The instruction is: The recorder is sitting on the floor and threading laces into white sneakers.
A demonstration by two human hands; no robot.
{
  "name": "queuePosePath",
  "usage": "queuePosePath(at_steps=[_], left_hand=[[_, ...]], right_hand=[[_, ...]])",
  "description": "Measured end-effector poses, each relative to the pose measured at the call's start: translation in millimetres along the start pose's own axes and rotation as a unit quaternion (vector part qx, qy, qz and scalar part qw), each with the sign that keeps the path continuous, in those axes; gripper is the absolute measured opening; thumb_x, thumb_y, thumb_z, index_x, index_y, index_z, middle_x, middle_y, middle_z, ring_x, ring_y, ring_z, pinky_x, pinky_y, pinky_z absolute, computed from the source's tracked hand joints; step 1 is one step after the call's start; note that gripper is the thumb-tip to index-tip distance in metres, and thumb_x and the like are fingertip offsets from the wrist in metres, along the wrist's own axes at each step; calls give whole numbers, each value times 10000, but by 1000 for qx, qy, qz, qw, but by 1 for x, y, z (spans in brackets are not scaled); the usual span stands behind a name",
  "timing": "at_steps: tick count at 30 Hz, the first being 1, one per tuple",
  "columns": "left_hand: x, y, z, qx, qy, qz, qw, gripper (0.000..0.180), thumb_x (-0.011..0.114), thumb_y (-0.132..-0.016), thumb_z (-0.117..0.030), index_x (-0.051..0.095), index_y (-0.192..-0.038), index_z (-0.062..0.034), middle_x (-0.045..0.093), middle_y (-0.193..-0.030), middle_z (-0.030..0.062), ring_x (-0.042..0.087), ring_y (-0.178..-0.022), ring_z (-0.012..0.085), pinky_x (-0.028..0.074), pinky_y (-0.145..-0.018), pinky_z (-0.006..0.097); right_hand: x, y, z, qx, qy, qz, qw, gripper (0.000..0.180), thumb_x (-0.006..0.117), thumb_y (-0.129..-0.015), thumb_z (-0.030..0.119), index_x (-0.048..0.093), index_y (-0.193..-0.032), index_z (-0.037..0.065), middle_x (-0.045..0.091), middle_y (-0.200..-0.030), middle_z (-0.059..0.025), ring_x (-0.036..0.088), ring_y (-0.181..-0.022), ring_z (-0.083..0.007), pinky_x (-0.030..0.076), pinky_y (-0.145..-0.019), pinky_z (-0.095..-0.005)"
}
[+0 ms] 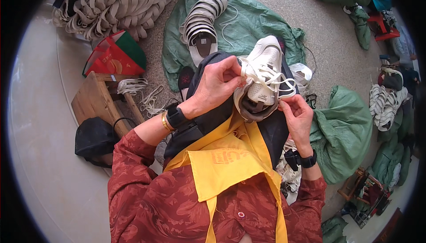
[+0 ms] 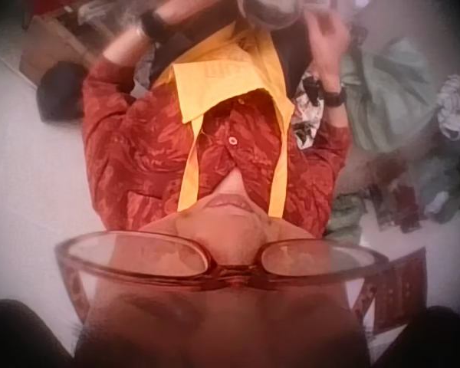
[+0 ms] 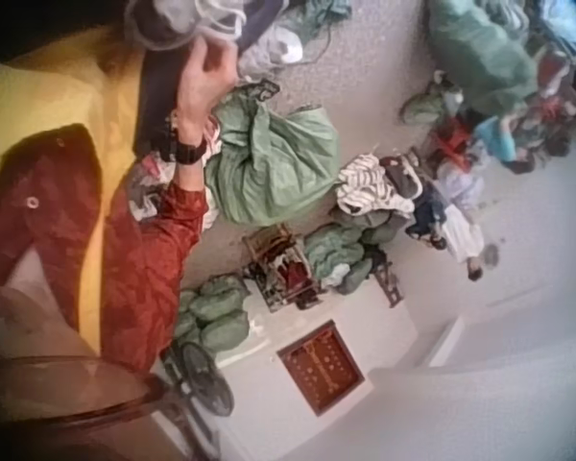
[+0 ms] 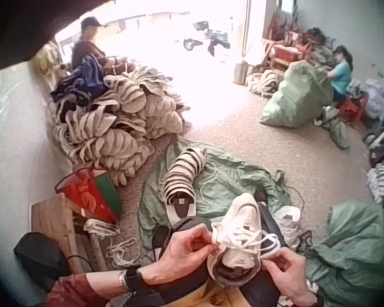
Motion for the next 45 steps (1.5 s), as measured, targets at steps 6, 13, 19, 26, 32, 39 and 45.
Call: queuePosePath(at_steps=[6,13,19,26,32,39,45], left_hand=[[-3,5,-3,-10,-38,-2,999,101,658,-945,90,583,-949,23,688,-925,34,718,-908,94,594,-809,241],[-4,10,-10,1,-85,-8,996,103,651,-921,98,569,-903,37,669,-865,28,707,-889,84,579,-778,238],[-3,6,-24,47,-156,-9,987,137,672,-869,99,545,-869,48,640,-825,40,670,-811,68,568,-715,244],[5,7,-45,119,-219,-25,968,147,681,-845,83,540,-872,47,587,-775,80,615,-703,95,536,-647,273],[7,5,-42,97,-187,-8,977,136,664,-831,93,544,-867,41,582,-779,93,635,-702,140,528,-639,285],[24,13,-63,195,-293,-19,936,136,653,-814,72,554,-880,7,581,-810,146,639,-732,334,504,-649,380],[25,5,-69,169,-304,7,938,136,655,-803,74,548,-858,11,572,-776,140,632,-692,304,492,-625,373]], right_hand=[[-2,1,0,-4,7,2,1000,40,687,-977,4,671,-996,-27,725,-929,-32,697,-836,-85,578,-804,-247],[-2,0,-2,2,20,3,1000,38,688,-977,2,666,-974,-29,726,-913,-33,697,-828,-83,581,-792,-248],[-1,-1,-1,0,29,7,1000,37,689,-975,-3,662,-969,-27,732,-919,-33,703,-829,-84,590,-783,-250],[-2,-2,-5,1,31,2,1000,36,687,-978,-1,667,-982,-31,734,-922,-38,706,-832,-86,596,-782,-252],[0,-2,-1,-2,21,12,1000,39,683,-980,0,671,-993,-35,734,-933,-41,710,-841,-92,600,-791,-256],[1,1,2,6,-8,7,1000,50,691,-971,-1,662,-994,-35,726,-926,-52,713,-830,-100,610,-777,-261],[-8,6,15,-9,47,-30,998,88,744,-932,21,666,-923,-18,711,-860,-26,698,-746,-85,593,-677,-242]])
Point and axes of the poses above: each hand's wrist, its own y-axis away from the middle knuckle, its own x-axis out of the palm, z = x × y, the point moved 10 cm from there along -y, towards the middle knuckle
